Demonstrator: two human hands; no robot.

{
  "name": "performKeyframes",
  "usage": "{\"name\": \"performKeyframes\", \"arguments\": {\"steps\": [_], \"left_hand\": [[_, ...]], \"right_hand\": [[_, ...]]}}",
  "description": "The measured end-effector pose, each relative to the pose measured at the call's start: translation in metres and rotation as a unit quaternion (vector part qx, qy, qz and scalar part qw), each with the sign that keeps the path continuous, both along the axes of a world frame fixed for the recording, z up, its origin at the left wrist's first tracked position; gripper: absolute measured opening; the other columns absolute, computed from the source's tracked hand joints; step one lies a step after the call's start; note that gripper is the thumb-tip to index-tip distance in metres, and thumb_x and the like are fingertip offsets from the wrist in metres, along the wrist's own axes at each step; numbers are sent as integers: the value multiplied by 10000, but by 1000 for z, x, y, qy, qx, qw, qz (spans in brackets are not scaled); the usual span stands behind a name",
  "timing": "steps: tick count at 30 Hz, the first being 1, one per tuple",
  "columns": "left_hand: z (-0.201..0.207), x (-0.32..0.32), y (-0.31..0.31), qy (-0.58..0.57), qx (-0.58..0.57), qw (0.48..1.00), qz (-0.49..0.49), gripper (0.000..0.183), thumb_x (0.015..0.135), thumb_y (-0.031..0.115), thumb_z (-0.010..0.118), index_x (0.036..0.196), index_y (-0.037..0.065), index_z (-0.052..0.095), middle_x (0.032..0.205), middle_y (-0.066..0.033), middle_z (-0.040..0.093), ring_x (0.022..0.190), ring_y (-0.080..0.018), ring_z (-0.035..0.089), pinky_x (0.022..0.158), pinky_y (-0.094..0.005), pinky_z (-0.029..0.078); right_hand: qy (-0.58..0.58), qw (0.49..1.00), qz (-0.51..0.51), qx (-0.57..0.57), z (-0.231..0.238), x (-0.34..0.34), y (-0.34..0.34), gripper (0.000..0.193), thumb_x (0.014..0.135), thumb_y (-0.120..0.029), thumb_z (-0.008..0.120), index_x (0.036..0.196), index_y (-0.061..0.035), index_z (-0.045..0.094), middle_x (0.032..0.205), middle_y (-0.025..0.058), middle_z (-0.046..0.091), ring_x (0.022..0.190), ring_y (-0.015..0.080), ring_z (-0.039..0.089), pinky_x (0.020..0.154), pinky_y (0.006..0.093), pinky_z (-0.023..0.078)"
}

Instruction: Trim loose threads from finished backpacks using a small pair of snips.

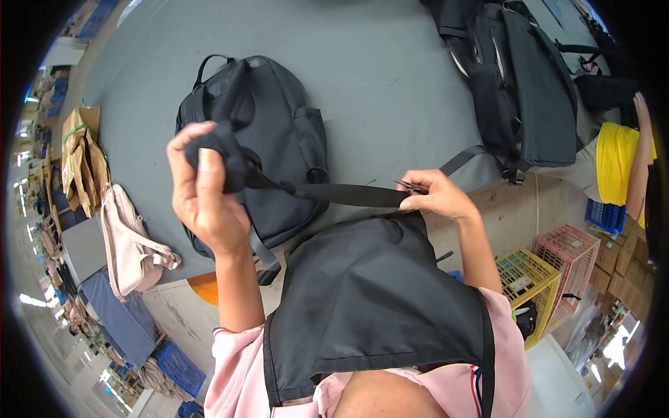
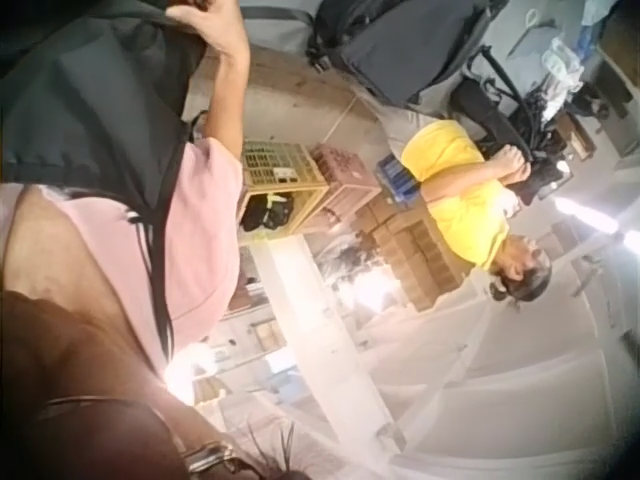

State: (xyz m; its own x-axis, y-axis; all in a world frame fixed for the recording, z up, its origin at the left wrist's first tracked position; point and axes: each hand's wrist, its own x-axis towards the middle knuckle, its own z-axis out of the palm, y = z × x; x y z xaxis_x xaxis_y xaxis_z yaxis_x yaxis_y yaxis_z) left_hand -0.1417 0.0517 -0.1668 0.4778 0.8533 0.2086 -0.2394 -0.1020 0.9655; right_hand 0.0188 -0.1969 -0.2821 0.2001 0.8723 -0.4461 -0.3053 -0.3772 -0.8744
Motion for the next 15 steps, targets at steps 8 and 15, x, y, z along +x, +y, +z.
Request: {"name": "performKeyframes", "arguments": {"steps": [8,15], "left_hand": [[-4,16,-24,477,299,772,-294,338,782,303,709,924,24,579,838,-118,638,841,-302,599,848,-394,434],[-27,55,-62,372,126,813,-431,294,922,211,546,1067,-42,582,782,-151,671,776,-291,663,725,-382,503]], "right_hand": [[-315,938,-129,68,63,28,12,142,775,-35,693,905,2,648,789,20,615,669,76,531,599,227,422],[-347,917,-123,155,84,8,67,199,781,9,673,971,7,614,880,54,604,734,85,536,617,219,431]]}}
